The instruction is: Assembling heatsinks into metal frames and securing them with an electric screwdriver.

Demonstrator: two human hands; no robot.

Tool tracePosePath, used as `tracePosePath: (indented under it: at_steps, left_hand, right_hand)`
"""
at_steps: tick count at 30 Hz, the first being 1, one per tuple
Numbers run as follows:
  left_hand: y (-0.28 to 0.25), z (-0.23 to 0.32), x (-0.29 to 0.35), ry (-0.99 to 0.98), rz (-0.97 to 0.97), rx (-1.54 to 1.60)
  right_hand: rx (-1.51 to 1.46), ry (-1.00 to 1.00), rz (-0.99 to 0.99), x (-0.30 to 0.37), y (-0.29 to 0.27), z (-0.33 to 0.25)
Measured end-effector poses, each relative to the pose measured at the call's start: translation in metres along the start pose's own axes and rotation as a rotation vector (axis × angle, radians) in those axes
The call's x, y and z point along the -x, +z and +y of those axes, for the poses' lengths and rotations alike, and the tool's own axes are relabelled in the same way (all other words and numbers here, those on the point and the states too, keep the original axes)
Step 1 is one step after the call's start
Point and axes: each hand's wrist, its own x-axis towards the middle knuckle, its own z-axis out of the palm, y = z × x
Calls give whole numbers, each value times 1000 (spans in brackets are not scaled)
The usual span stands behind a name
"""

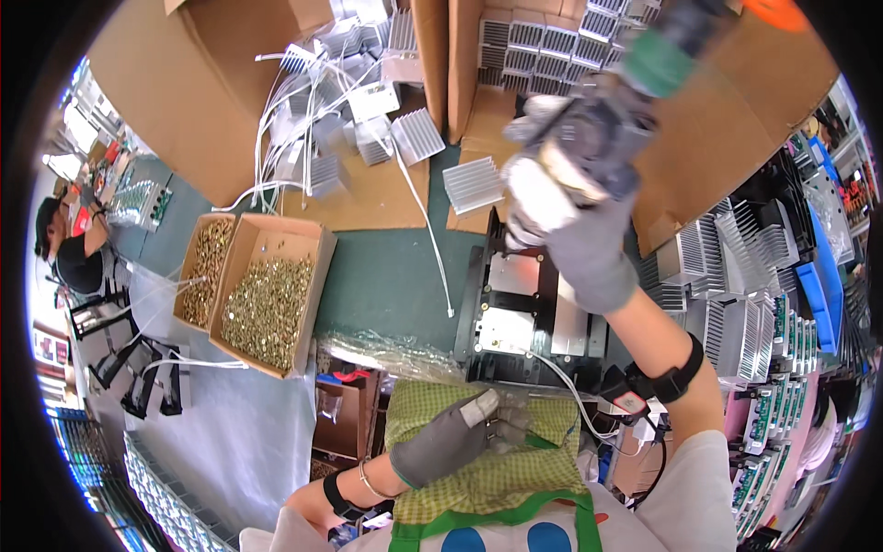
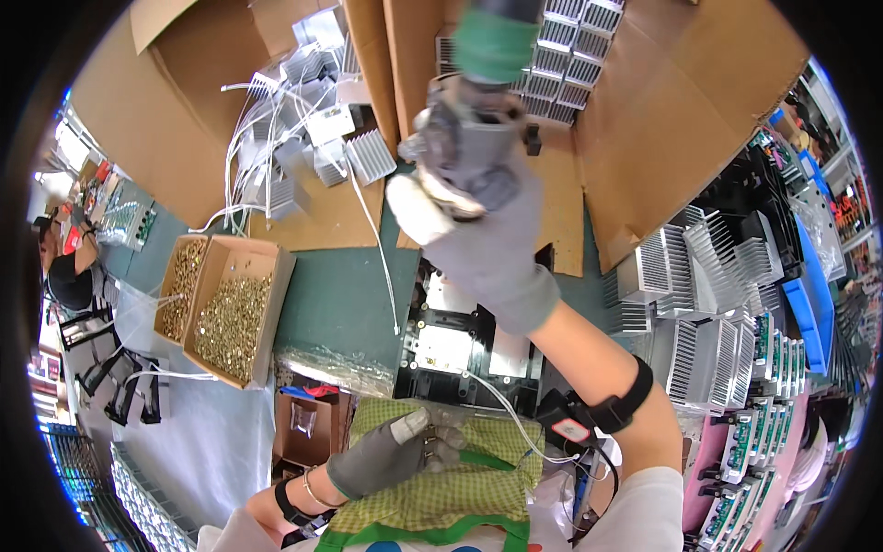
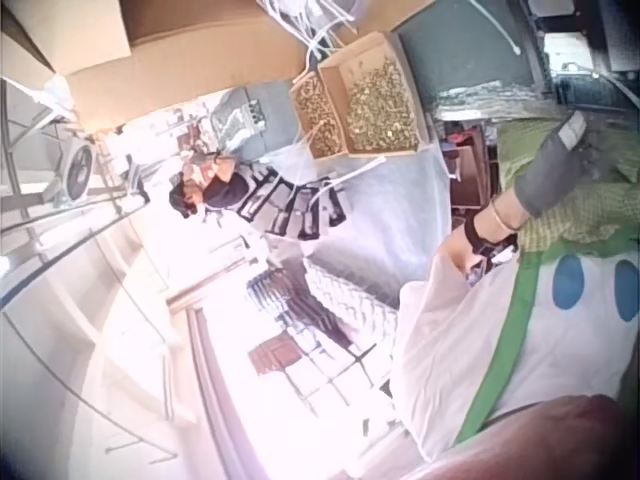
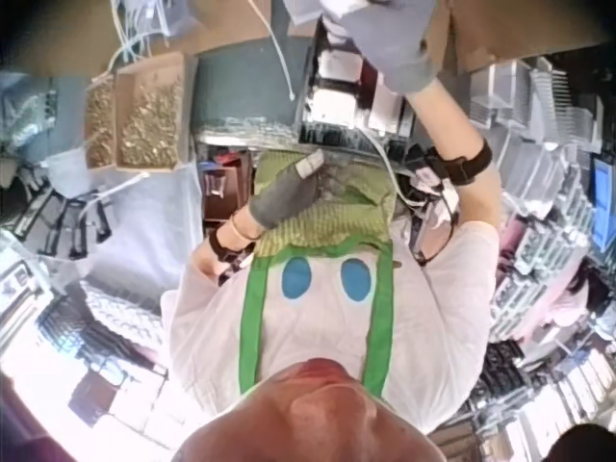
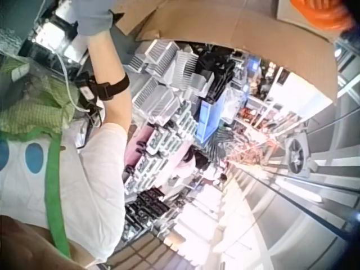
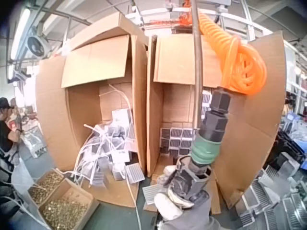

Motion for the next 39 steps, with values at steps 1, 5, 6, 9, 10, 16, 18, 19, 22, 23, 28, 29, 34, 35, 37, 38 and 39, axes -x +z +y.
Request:
tracePosePath:
  at_steps: [1,5,6,9,10,16,18,19,22,23,28,29,34,35,37,38,39]
  left_hand:
    - [0,1,0,2,8,6]
    - [-4,3,-2,18,66,-49]
    - [-6,4,-3,2,92,-53]
    - [-6,10,-6,-34,129,-80]
    - [-6,13,-7,-50,140,-104]
    - [-6,19,-9,-17,115,-196]
    - [-3,22,-10,0,129,-221]
    - [-1,22,-11,16,145,-250]
    - [-3,17,-16,100,152,-219]
    - [-4,15,-16,113,157,-222]
    - [-6,7,-1,185,131,-274]
    - [-7,8,6,194,129,-278]
    - [-25,55,87,471,401,-380]
    - [-36,66,99,725,617,-736]
    - [-57,104,119,800,737,-789]
    - [-65,112,120,875,972,-909]
    - [-97,119,131,927,1064,-1260]
  right_hand:
    - [174,-134,-9,-5,-1,10]
    - [301,-40,-3,-9,-3,19]
    - [287,-21,-12,-9,-2,19]
    - [294,-63,-40,-8,0,20]
    - [313,-127,-61,-9,0,21]
    - [569,-232,-261,-11,0,28]
    - [585,-209,-260,-12,0,27]
    - [591,-203,-260,-13,0,26]
    - [518,-111,-260,-14,-2,24]
    - [158,23,-215,-13,0,19]
    - [2,-36,-232,-19,4,-31]
    - [81,91,-275,-30,-26,-31]
    - [519,-28,19,-25,-93,-34]
    - [653,-27,56,-24,-109,-25]
    - [655,52,66,-18,-133,-18]
    - [656,131,70,-8,-141,-16]
    - [1037,81,130,2,-128,-28]
